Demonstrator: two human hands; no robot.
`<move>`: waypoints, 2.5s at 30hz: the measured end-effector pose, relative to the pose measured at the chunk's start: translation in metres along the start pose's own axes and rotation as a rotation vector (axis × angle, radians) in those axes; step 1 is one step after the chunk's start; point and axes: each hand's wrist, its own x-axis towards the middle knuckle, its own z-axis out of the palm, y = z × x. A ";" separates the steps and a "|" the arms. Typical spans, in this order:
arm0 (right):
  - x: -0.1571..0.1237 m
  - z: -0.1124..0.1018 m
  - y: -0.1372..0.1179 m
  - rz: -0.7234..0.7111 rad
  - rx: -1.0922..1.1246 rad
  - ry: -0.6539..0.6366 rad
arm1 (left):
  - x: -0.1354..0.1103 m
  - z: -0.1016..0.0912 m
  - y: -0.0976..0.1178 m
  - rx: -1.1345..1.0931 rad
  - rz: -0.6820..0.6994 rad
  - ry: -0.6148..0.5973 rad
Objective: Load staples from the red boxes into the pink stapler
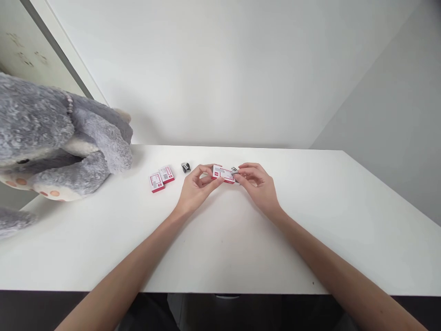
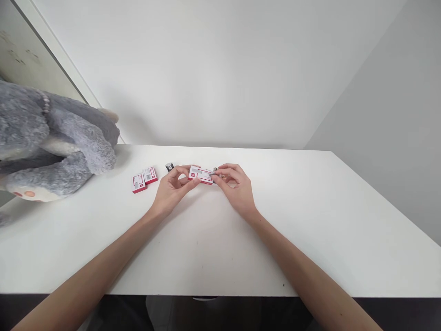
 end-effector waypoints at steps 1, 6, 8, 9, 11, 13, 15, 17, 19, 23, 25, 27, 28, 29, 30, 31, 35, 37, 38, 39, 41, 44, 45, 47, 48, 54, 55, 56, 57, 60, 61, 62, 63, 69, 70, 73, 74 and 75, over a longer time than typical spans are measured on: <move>0.000 0.000 0.000 -0.016 -0.053 0.031 | 0.000 0.000 -0.001 0.004 0.000 0.008; -0.001 -0.002 0.002 -0.171 -0.207 0.120 | 0.002 -0.001 -0.005 -0.012 -0.013 0.042; -0.001 -0.003 0.002 -0.208 -0.229 0.112 | 0.003 -0.002 -0.006 -0.041 -0.012 0.044; -0.001 -0.003 0.002 -0.218 -0.230 0.096 | 0.003 -0.002 -0.006 -0.058 -0.012 0.045; -0.001 -0.003 0.000 -0.227 -0.220 0.051 | 0.004 -0.002 -0.006 -0.096 -0.026 0.060; -0.002 -0.003 -0.003 -0.217 -0.201 0.022 | 0.005 -0.002 -0.006 -0.137 -0.059 0.082; -0.002 -0.004 -0.006 -0.172 -0.180 0.028 | 0.005 -0.003 -0.005 -0.187 -0.101 0.094; -0.001 -0.004 -0.008 -0.099 -0.125 0.035 | 0.005 -0.004 -0.005 -0.240 -0.134 0.097; 0.000 -0.005 -0.009 -0.003 -0.014 -0.012 | 0.005 -0.005 -0.005 -0.274 -0.146 0.085; 0.002 -0.005 -0.009 0.192 0.232 -0.181 | 0.005 -0.005 -0.006 -0.241 -0.136 0.022; 0.003 -0.005 -0.009 0.251 0.277 -0.225 | 0.005 -0.005 -0.007 -0.210 -0.133 -0.006; 0.003 -0.006 -0.010 0.276 0.288 -0.250 | 0.004 -0.005 -0.008 -0.191 -0.135 -0.022; 0.003 -0.006 -0.010 0.277 0.288 -0.259 | 0.004 -0.005 -0.008 -0.185 -0.137 -0.027; 0.003 -0.006 -0.010 0.274 0.287 -0.264 | 0.004 -0.005 -0.008 -0.180 -0.139 -0.031; 0.003 -0.006 -0.011 0.268 0.285 -0.265 | 0.004 -0.005 -0.008 -0.177 -0.141 -0.037; 0.003 -0.007 -0.011 0.262 0.282 -0.265 | 0.004 -0.006 -0.008 -0.172 -0.144 -0.044; 0.003 -0.008 -0.010 0.240 0.294 -0.280 | 0.003 -0.006 -0.006 -0.121 -0.143 -0.088; 0.003 -0.008 -0.009 0.225 0.302 -0.310 | 0.003 -0.007 -0.005 -0.089 -0.137 -0.132; 0.002 -0.008 -0.008 0.221 0.302 -0.327 | 0.002 -0.007 -0.004 -0.081 -0.138 -0.159; 0.002 -0.008 -0.008 0.221 0.301 -0.345 | 0.002 -0.008 -0.003 -0.082 -0.143 -0.190; 0.001 -0.007 -0.007 0.235 0.304 -0.374 | 0.001 -0.009 -0.001 -0.103 -0.161 -0.251; -0.001 -0.005 -0.008 0.253 0.291 -0.427 | 0.000 -0.010 0.002 -0.138 -0.183 -0.303; -0.002 -0.004 -0.009 0.260 0.281 -0.450 | -0.001 -0.009 0.003 -0.139 -0.189 -0.305; -0.005 -0.002 -0.009 0.276 0.268 -0.495 | -0.001 -0.007 0.002 -0.118 -0.194 -0.292; -0.005 -0.001 -0.009 0.283 0.271 -0.509 | -0.001 -0.006 0.002 -0.099 -0.191 -0.275; -0.005 -0.001 -0.010 0.238 0.231 -0.460 | 0.015 -0.023 -0.011 -0.062 -0.080 0.163; -0.005 -0.002 -0.011 0.230 0.213 -0.453 | 0.019 -0.031 -0.014 -0.047 -0.052 0.267; -0.005 -0.002 -0.012 0.224 0.200 -0.447 | 0.023 -0.041 -0.016 -0.001 -0.022 0.362; -0.005 -0.003 -0.012 0.221 0.195 -0.445 | 0.027 -0.051 -0.018 0.073 0.007 0.441; -0.006 -0.002 -0.013 0.231 0.219 -0.461 | 0.032 -0.077 -0.022 0.391 0.014 0.532; -0.007 -0.002 -0.013 0.239 0.231 -0.468 | 0.032 -0.082 -0.023 0.505 -0.008 0.538; -0.007 -0.002 -0.013 0.247 0.241 -0.474 | 0.031 -0.086 -0.024 0.612 -0.024 0.522; -0.007 -0.002 -0.013 0.253 0.247 -0.479 | 0.031 -0.089 -0.026 0.718 -0.026 0.504; -0.006 -0.002 -0.015 0.219 0.194 -0.443 | 0.026 -0.086 -0.039 1.080 -0.037 0.486; -0.006 -0.002 -0.014 0.200 0.189 -0.415 | 0.026 -0.085 -0.040 1.099 -0.040 0.474; -0.004 -0.002 -0.011 0.154 0.162 -0.235 | 0.024 -0.081 -0.040 1.145 -0.001 0.434; -0.003 -0.003 -0.010 0.141 0.137 -0.146 | 0.023 -0.080 -0.039 1.152 0.019 0.431; -0.002 -0.004 -0.008 0.127 0.104 -0.051 | 0.023 -0.078 -0.037 1.152 0.045 0.431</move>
